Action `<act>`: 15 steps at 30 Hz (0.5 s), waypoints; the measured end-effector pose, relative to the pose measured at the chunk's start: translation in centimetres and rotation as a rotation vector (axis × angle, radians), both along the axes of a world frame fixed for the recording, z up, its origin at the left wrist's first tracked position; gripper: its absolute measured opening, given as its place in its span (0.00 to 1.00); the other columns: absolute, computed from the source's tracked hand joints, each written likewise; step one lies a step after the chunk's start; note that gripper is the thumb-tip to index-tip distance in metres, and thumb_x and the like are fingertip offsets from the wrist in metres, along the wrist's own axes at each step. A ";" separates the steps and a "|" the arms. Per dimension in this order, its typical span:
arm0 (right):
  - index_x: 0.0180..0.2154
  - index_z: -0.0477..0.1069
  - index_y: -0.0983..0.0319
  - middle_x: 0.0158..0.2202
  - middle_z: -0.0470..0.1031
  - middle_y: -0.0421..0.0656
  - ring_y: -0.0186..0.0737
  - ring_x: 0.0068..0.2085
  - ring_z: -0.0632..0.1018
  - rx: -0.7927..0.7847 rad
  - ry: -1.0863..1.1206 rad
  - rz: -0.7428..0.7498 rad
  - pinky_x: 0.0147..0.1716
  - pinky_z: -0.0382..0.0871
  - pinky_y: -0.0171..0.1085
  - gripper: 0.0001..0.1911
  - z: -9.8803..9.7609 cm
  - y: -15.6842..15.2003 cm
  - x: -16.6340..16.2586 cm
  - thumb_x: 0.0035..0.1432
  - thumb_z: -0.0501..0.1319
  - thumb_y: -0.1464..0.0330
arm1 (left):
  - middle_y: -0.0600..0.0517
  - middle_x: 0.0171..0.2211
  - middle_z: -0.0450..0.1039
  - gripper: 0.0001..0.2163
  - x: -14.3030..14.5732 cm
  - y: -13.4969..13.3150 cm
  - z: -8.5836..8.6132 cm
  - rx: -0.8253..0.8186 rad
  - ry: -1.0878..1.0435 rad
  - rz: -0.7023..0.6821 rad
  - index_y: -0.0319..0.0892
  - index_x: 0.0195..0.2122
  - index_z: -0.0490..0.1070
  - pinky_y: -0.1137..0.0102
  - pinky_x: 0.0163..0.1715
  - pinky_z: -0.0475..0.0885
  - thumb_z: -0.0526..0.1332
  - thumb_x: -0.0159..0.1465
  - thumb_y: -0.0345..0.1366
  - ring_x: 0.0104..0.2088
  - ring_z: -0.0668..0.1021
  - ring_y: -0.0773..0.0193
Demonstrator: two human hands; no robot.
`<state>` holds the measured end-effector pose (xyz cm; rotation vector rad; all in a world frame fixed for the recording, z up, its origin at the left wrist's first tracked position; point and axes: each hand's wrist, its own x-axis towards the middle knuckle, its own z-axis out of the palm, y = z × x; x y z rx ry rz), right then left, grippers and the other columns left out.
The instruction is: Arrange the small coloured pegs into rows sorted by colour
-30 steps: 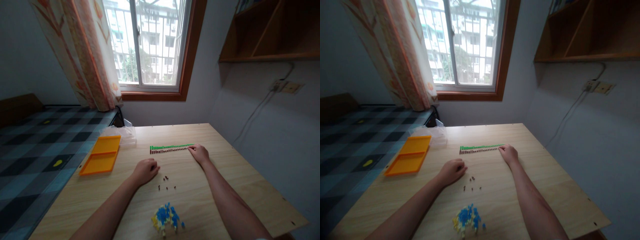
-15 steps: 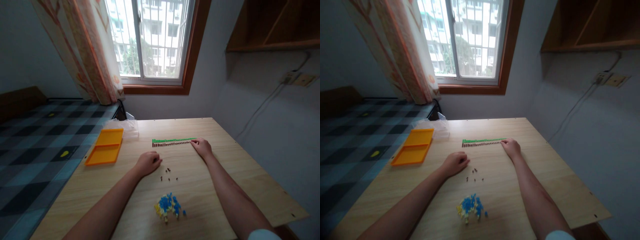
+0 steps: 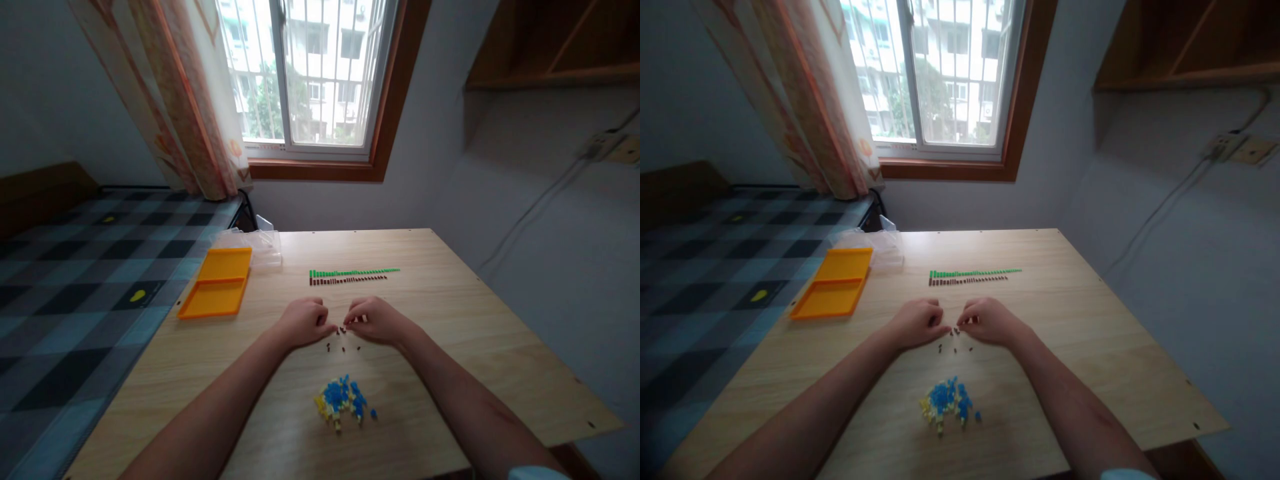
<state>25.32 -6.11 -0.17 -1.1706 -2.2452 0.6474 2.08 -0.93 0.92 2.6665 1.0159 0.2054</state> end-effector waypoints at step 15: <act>0.41 0.83 0.52 0.34 0.81 0.40 0.34 0.33 0.79 0.037 -0.083 0.070 0.34 0.67 0.31 0.12 -0.5 0.0 -0.2 0.62 0.60 0.70 | 0.53 0.27 0.67 0.15 0.0 0.0 0.4 -0.056 0.031 0.015 0.43 0.23 0.68 0.68 0.26 0.56 0.64 0.58 0.48 0.27 0.70 0.64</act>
